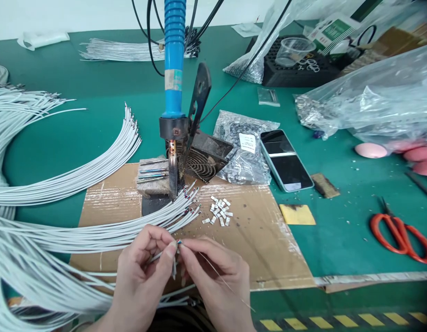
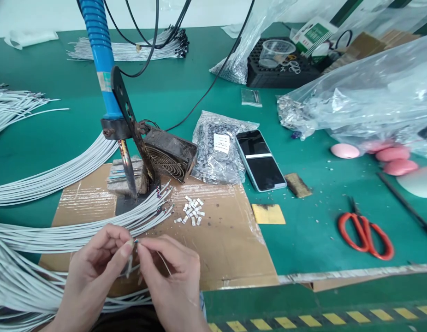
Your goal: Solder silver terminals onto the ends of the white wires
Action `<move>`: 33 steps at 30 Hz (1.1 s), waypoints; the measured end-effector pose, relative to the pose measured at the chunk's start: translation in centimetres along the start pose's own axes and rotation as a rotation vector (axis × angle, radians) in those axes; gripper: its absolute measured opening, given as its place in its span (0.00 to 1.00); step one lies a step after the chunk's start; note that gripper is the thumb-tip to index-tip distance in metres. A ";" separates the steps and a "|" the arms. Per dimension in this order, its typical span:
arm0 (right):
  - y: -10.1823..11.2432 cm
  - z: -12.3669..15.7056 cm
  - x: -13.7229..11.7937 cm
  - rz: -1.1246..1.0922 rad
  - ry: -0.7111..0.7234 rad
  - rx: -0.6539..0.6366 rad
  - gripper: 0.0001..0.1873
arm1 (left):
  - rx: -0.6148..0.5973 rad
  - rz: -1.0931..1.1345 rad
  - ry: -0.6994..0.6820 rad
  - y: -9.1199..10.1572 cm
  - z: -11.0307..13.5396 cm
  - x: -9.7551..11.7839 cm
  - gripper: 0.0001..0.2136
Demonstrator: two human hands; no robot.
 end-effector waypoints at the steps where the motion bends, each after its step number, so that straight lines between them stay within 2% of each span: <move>1: 0.0 0.0 0.0 0.007 0.008 0.002 0.09 | -0.003 0.004 0.007 0.0 0.0 0.0 0.08; 8: 0.5 0.5 1.5 -0.208 -0.228 0.091 0.04 | -0.028 0.062 0.061 0.1 -0.5 -0.5 0.10; 12: 0.5 0.5 1.4 -0.210 -0.225 0.096 0.04 | -0.057 0.104 0.079 0.0 -0.6 -0.7 0.11; 15: 0.6 0.3 1.0 -0.161 -0.131 0.088 0.06 | -0.060 0.114 0.087 -0.1 -0.5 -0.8 0.12; 19: 0.9 0.0 -1.1 0.055 0.144 0.073 0.10 | -0.084 0.127 0.095 0.1 -0.7 -1.4 0.14; 23: 0.4 1.1 -3.6 0.332 0.432 0.045 0.18 | -0.207 0.195 0.134 -0.2 -0.8 -2.5 0.15; 25: 0.2 1.6 -4.4 0.420 0.524 0.035 0.22 | -0.252 0.210 0.159 -0.2 -0.9 -2.9 0.14; 27: 0.2 1.7 -4.7 0.450 0.549 0.019 0.24 | -0.262 0.199 0.162 -0.1 -0.9 -3.1 0.14; 30: 0.6 1.0 -5.0 0.414 0.514 -0.044 0.22 | -0.282 0.175 0.151 -0.1 -1.0 -2.8 0.14; 33: 2.2 0.2 -4.9 0.370 0.433 0.029 0.19 | -0.220 0.153 0.132 0.1 -1.0 -2.1 0.14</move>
Point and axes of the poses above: each hand's wrist, its own z-axis away from the middle knuckle, its own y-axis out of the back of the hand, x = y × z, the point moved 9 cm from there along -z, towards the middle knuckle, and after that the axes turned 7 degrees about -x, right-handed, at the moved point
